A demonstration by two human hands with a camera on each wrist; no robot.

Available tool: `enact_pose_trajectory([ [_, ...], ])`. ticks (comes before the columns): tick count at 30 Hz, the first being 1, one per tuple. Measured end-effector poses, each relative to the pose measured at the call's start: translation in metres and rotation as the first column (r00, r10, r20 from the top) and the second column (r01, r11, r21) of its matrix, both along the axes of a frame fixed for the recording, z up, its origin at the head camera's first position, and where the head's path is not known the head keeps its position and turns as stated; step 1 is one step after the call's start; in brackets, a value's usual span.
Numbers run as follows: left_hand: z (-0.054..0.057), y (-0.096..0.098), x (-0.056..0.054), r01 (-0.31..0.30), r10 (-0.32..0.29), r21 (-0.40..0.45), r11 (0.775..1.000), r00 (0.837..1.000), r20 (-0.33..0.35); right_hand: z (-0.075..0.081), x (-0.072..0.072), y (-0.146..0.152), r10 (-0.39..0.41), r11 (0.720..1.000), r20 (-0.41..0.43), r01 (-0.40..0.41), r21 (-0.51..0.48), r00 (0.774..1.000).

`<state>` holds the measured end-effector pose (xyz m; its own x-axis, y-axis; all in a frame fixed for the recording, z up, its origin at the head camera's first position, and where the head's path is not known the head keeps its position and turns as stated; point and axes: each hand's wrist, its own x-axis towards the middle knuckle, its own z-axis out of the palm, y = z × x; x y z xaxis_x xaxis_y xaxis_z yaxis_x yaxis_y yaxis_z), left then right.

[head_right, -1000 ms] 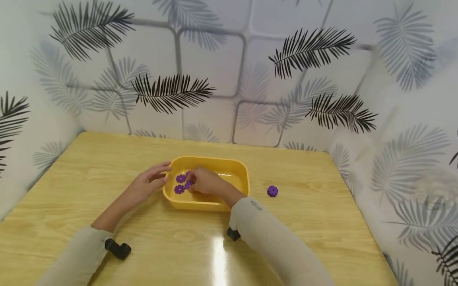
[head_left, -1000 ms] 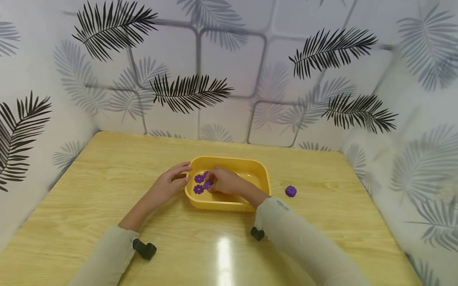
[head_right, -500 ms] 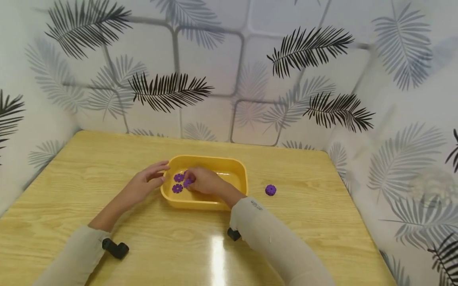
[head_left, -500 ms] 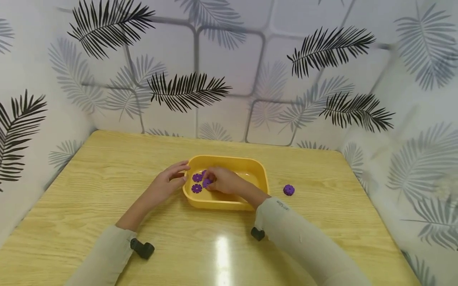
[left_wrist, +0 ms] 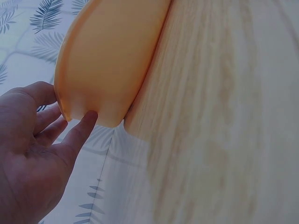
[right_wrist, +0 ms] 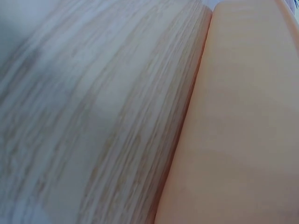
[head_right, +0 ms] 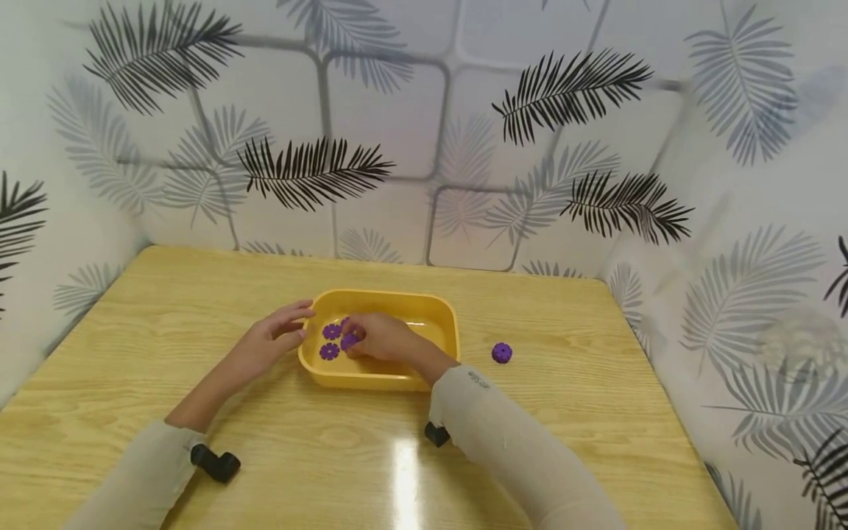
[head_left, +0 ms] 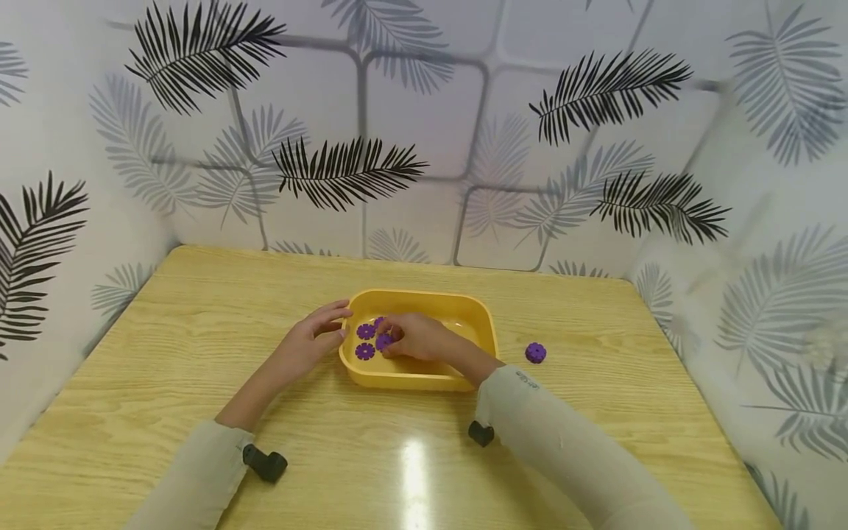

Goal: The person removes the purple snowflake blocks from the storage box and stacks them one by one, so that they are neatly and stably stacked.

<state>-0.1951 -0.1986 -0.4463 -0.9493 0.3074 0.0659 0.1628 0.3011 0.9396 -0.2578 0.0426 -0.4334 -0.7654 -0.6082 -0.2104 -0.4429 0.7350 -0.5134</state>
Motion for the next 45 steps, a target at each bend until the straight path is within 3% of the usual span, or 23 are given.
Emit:
enact_pose_trajectory([
  [6,0.000,0.000,-0.002,0.004,-0.004,0.003,1.000,1.000,-0.006,0.002,-0.001,0.001,0.025,1.000,0.001,-0.025,-0.004,1.000],
  [16,-0.002,-0.001,0.000,-0.004,0.004,-0.011,1.000,1.000,0.007,0.002,0.003,0.003,0.039,0.998,-0.077,-0.035,0.051,0.996],
  [24,-0.004,-0.002,0.002,0.000,0.000,0.006,1.000,1.000,0.006,0.011,0.009,0.012,-0.003,0.999,-0.058,0.001,-0.035,0.998],
  [35,-0.004,-0.004,0.002,-0.018,0.018,-0.006,1.000,1.000,-0.003,0.029,0.009,0.060,-0.053,0.976,-0.093,0.032,-0.214,0.994],
  [45,0.000,-0.002,0.003,-0.022,0.022,-0.023,0.999,1.000,0.006,0.039,0.018,0.120,-0.212,0.934,-0.187,0.143,-0.326,0.959],
])
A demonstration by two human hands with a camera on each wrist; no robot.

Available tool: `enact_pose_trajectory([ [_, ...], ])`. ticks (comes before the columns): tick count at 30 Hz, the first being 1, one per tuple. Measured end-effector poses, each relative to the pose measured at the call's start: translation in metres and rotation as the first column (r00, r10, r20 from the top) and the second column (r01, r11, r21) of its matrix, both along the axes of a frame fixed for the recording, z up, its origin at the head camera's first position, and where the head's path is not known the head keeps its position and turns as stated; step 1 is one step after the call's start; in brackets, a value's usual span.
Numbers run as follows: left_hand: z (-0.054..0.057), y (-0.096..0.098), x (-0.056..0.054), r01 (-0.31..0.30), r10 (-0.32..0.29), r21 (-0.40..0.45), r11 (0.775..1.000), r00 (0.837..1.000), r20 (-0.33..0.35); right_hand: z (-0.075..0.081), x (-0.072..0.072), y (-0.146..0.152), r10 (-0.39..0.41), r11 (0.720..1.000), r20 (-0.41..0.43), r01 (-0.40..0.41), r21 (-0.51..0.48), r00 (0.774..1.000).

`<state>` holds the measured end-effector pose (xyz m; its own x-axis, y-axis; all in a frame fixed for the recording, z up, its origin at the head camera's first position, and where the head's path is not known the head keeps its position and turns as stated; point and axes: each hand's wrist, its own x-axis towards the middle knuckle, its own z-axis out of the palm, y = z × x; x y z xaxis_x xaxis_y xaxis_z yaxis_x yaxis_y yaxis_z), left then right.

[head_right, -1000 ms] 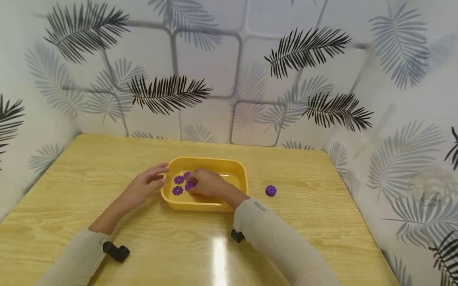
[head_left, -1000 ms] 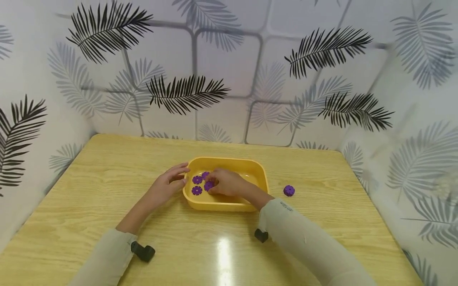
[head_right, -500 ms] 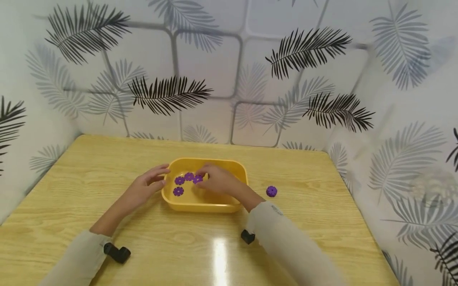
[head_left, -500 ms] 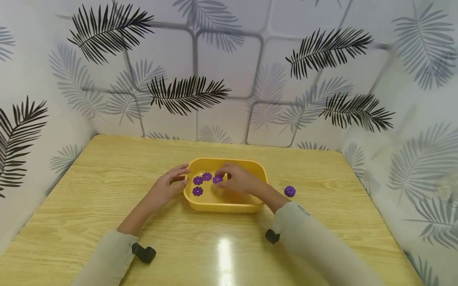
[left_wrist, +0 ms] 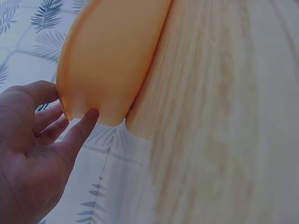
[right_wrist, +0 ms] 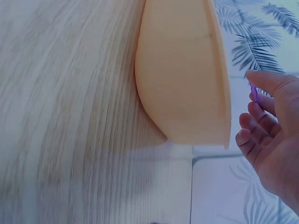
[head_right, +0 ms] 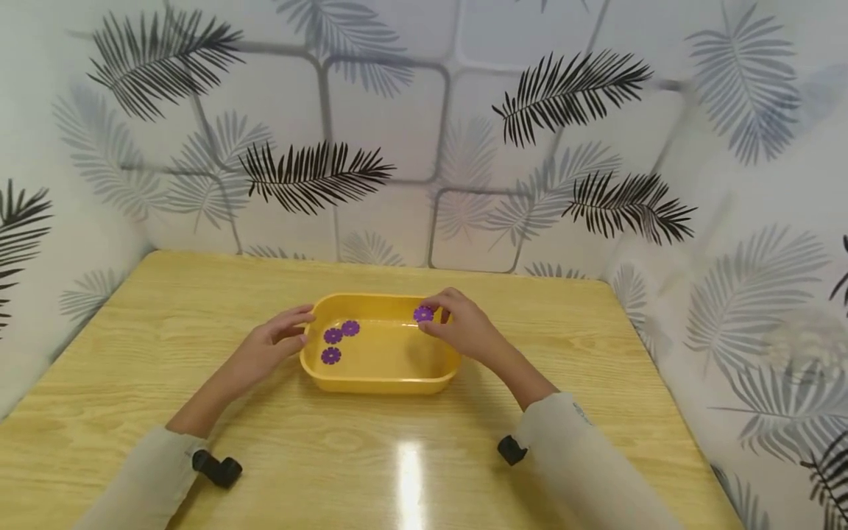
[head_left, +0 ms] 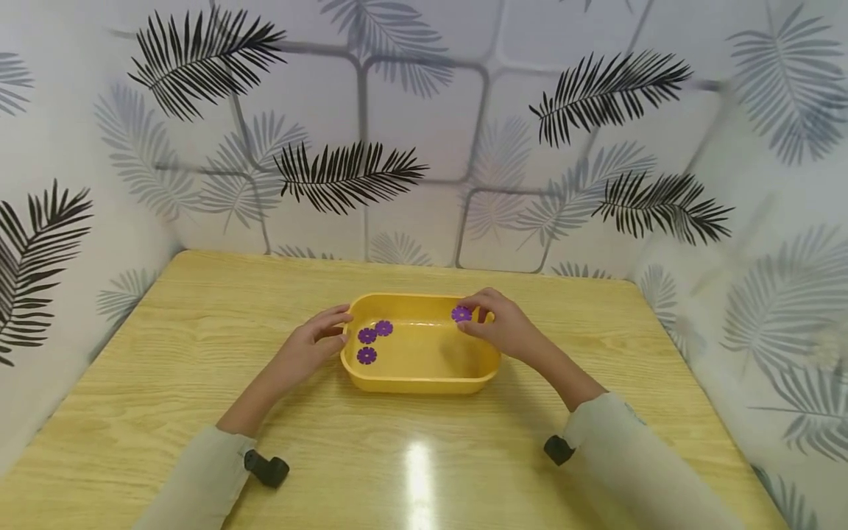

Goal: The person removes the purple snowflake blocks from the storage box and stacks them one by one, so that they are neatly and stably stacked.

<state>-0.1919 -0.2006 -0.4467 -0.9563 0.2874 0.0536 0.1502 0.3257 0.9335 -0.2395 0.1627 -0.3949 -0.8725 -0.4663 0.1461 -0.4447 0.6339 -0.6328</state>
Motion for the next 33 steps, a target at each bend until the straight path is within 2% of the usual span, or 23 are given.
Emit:
enact_pose_trajectory([
  [8,-0.001,-0.001,0.000,0.004,-0.004,0.001,1.000,1.000,-0.001,0.005,0.010,0.047,-0.132,0.991,-0.023,0.132,-0.003,0.991],
  [12,-0.003,0.000,-0.002,0.009,-0.009,-0.001,1.000,1.000,-0.004,0.000,0.014,0.071,-0.180,0.984,-0.017,0.180,0.010,0.984],
  [20,-0.004,0.000,-0.002,0.006,-0.006,-0.002,1.000,1.000,-0.007,-0.015,0.019,0.104,-0.222,0.974,-0.005,0.222,0.036,0.975],
  [33,-0.002,0.000,0.000,0.025,-0.024,0.004,1.000,0.999,-0.027,-0.038,0.027,0.130,-0.240,0.968,0.036,0.236,0.086,0.970],
])
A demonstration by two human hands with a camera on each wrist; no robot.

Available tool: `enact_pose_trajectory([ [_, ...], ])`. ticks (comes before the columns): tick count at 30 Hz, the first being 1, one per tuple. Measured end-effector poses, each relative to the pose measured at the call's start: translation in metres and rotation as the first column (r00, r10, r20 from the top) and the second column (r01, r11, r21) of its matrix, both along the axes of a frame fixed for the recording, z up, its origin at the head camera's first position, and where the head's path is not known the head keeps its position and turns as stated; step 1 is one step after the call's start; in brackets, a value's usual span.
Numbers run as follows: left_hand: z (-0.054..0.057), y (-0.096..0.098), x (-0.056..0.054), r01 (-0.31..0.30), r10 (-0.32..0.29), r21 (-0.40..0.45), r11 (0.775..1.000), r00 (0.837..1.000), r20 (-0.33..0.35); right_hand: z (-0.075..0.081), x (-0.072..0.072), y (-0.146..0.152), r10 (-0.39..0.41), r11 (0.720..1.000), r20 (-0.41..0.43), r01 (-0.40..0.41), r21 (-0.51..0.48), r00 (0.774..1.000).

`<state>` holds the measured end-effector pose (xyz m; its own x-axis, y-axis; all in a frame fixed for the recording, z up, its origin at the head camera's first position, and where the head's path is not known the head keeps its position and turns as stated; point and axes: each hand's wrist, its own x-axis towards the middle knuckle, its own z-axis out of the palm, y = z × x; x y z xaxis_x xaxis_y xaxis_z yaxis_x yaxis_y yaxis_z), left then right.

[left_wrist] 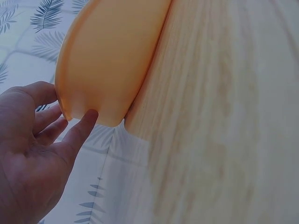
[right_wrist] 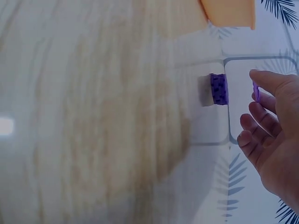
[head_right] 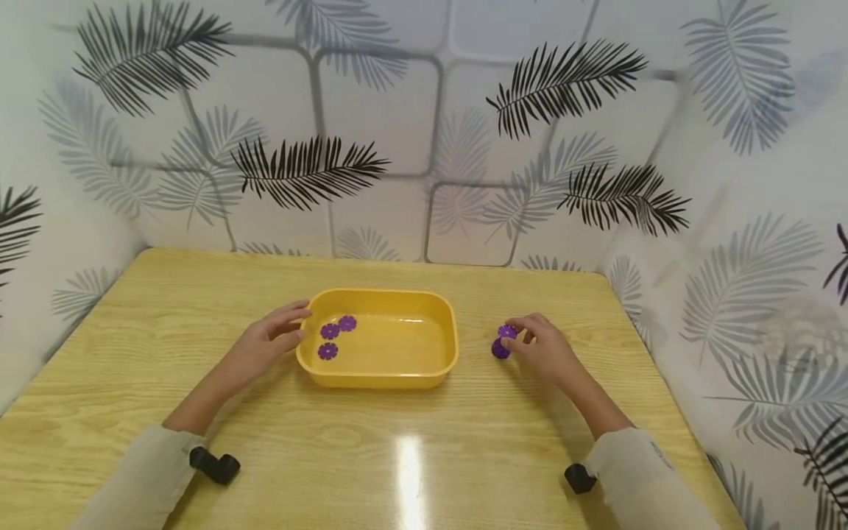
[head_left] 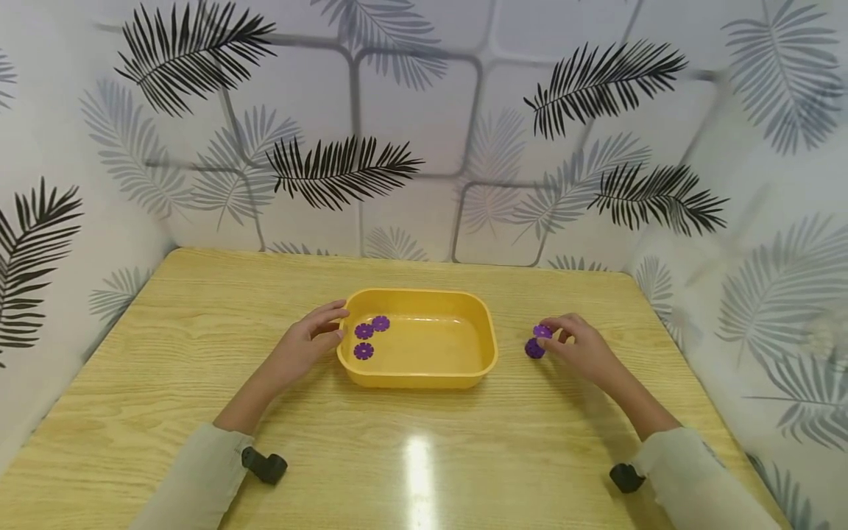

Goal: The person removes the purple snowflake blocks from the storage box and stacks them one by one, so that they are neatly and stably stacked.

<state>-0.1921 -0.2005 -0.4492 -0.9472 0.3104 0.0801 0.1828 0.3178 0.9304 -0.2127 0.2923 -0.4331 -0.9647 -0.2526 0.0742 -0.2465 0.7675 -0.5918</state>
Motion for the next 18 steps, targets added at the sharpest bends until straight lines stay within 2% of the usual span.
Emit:
enact_pose_trajectory([
  [8,0.002,0.000,0.000,0.003,-0.003,-0.001,1.000,1.000,0.015,-0.010,-0.002,0.002,-0.002,1.000,0.035,0.001,0.004,0.999],
  [13,0.002,0.000,0.000,0.000,0.000,-0.004,1.000,1.000,0.018,-0.016,-0.002,0.004,0.003,1.000,0.088,-0.002,-0.010,0.996],
  [18,0.001,0.000,-0.001,-0.002,0.002,0.005,1.000,0.999,0.032,-0.020,-0.003,0.005,0.009,1.000,0.088,-0.009,0.004,0.996],
])
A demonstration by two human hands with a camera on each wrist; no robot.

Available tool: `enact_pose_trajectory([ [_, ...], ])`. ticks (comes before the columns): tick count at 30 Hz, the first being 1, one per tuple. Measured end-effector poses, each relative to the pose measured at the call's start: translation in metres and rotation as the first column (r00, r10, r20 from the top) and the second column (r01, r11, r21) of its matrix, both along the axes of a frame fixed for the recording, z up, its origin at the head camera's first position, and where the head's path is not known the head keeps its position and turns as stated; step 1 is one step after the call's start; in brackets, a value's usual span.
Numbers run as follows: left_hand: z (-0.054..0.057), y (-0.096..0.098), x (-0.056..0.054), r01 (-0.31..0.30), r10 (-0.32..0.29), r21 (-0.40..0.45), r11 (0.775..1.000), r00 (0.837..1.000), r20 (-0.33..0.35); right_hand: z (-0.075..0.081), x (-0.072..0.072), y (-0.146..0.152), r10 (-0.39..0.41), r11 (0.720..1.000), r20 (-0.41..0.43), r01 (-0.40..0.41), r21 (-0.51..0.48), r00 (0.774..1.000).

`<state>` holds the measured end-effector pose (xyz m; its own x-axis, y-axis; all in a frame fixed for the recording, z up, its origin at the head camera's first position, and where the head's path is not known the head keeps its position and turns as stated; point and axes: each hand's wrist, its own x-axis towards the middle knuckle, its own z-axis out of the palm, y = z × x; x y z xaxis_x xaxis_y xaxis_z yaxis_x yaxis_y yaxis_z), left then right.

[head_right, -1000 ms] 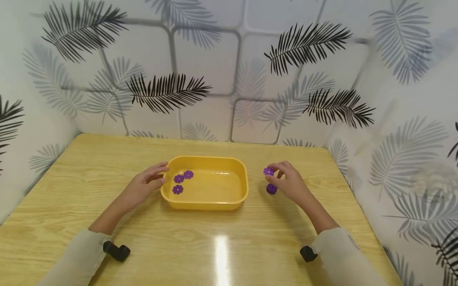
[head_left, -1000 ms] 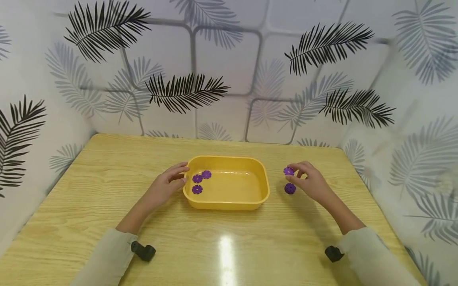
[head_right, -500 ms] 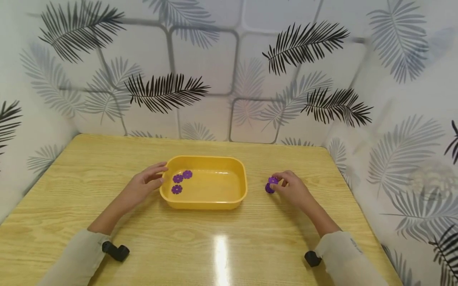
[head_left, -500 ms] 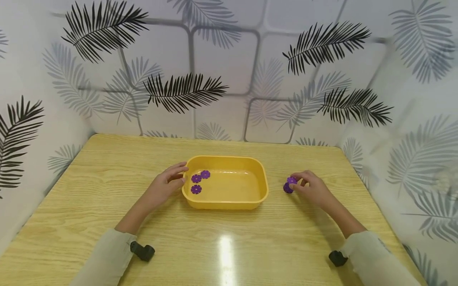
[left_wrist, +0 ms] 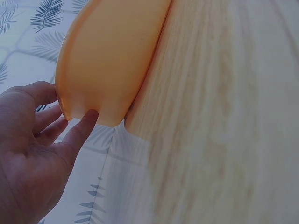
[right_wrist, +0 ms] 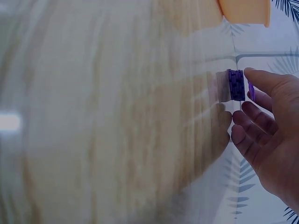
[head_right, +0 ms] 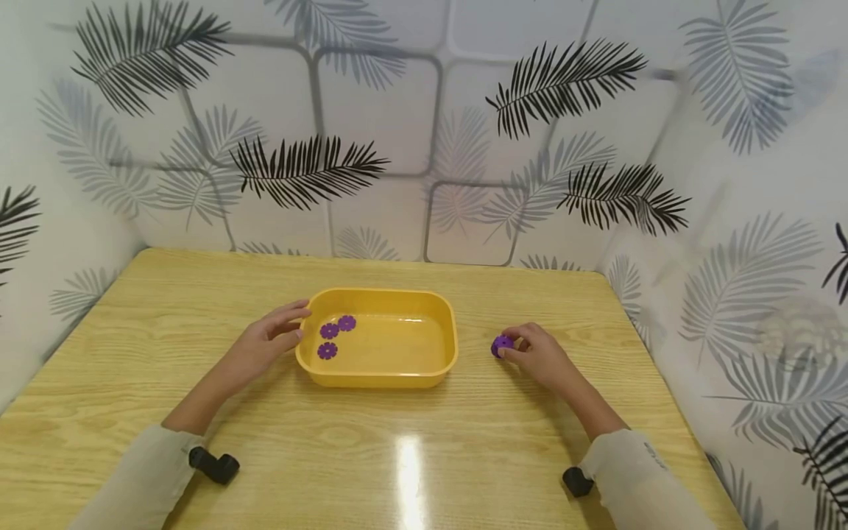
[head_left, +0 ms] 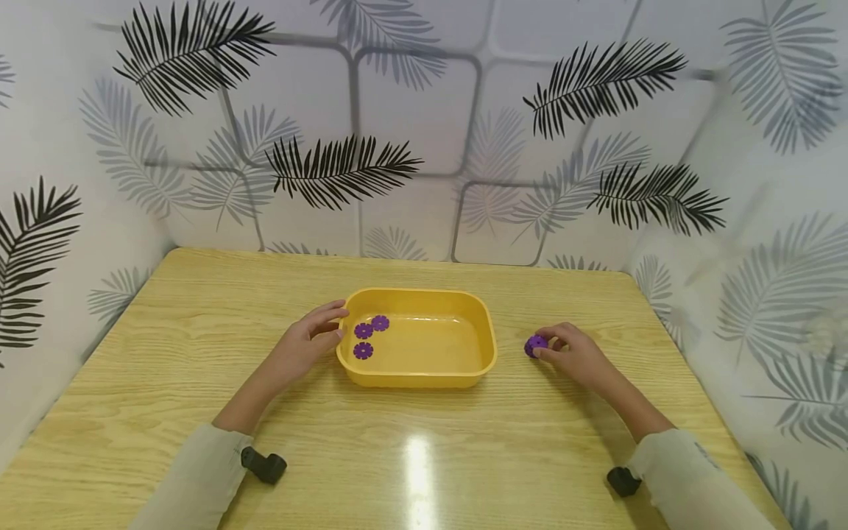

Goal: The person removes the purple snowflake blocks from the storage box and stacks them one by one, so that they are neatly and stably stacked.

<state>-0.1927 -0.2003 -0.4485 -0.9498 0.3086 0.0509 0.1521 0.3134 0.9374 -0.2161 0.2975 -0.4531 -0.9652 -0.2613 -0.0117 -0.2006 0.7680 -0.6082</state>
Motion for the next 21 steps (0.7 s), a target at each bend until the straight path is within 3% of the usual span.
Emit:
enact_pose_trajectory([
  [21,0.0025,0.0005,0.0002,-0.008,0.008,-0.014,1.000,1.000,-0.001,-0.0032,-0.0042,-0.0013,0.017,0.999,-0.020,-0.017,0.031,1.000],
])
